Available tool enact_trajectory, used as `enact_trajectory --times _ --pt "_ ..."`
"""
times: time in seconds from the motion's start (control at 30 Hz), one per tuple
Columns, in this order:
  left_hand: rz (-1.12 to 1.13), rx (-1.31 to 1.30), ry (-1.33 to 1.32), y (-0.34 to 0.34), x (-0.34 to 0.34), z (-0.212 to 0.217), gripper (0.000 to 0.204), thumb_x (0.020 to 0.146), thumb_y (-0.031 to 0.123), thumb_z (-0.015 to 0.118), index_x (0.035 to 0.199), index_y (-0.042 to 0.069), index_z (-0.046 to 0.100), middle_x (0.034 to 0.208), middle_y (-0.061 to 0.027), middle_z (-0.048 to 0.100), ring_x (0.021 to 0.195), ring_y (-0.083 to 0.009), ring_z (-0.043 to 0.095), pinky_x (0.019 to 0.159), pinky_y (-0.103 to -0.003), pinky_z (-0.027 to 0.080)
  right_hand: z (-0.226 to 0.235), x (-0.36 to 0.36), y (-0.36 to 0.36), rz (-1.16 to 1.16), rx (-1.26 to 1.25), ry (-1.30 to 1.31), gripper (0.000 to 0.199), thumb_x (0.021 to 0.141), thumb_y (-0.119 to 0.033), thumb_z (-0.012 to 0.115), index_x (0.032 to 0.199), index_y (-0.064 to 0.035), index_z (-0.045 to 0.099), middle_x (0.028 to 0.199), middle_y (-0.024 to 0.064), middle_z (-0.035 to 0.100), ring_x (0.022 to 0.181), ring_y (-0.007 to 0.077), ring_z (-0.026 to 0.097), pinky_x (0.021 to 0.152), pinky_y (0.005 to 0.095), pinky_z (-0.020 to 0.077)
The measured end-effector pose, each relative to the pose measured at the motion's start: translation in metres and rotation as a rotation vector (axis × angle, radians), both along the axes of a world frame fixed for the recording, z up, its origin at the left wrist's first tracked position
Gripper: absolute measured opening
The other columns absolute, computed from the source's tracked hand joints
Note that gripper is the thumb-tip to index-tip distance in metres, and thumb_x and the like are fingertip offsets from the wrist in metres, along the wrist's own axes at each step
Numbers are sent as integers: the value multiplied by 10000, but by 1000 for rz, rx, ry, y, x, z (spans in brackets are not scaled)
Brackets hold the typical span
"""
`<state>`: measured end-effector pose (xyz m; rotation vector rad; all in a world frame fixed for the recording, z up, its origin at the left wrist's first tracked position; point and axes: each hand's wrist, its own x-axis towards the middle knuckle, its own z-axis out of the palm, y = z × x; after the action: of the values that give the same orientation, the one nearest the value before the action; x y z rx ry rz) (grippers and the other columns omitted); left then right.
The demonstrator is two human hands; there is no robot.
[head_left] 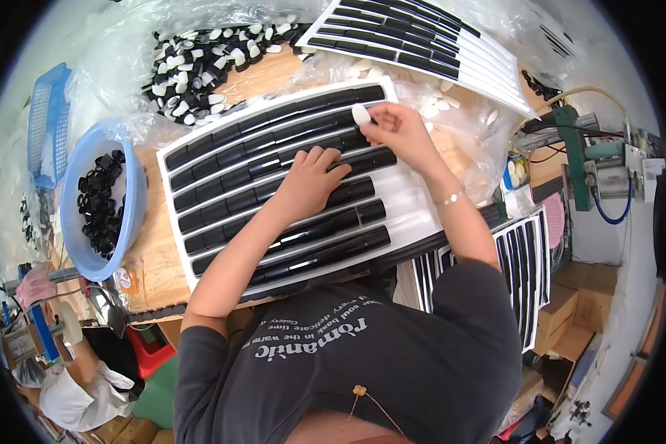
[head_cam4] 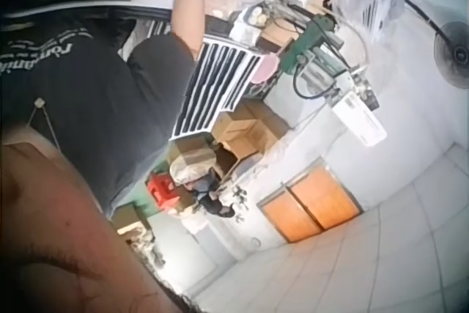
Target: Insert white plastic pieces into black cylindrical housings at a workbench.
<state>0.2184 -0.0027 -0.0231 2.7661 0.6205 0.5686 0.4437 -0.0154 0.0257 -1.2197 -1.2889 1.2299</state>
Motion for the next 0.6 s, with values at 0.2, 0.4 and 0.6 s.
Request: enact_trajectory --times 0.2,0.4,0.6 --pt "-103 -114 100 17 5 3 367 784 134 692 1131 149 574 1065 -90 503 979 -259 508 807 -364 412 -39 5 -54 -160 -72 155 241 893 -54 643 1123 8 607 922 11 636 783 55 596 699 211 522" --pt "-50 -185 -45 16 5 -5 462 710 96 758 1120 105 546 994 -117 539 991 -302 524 820 -405 434 -40 -9 -65 -224 -6 182 345 875 -10 650 1202 4 539 861 24 623 751 84 640 646 201 526" --pt "236 -486 -402 -2 5 2 485 648 3 797 1080 41 580 1010 -135 619 899 -287 635 822 -338 510 -32 -29 -61 -303 70 -53 276 798 23 727 1039 15 591 809 23 636 700 61 627 621 179 492"
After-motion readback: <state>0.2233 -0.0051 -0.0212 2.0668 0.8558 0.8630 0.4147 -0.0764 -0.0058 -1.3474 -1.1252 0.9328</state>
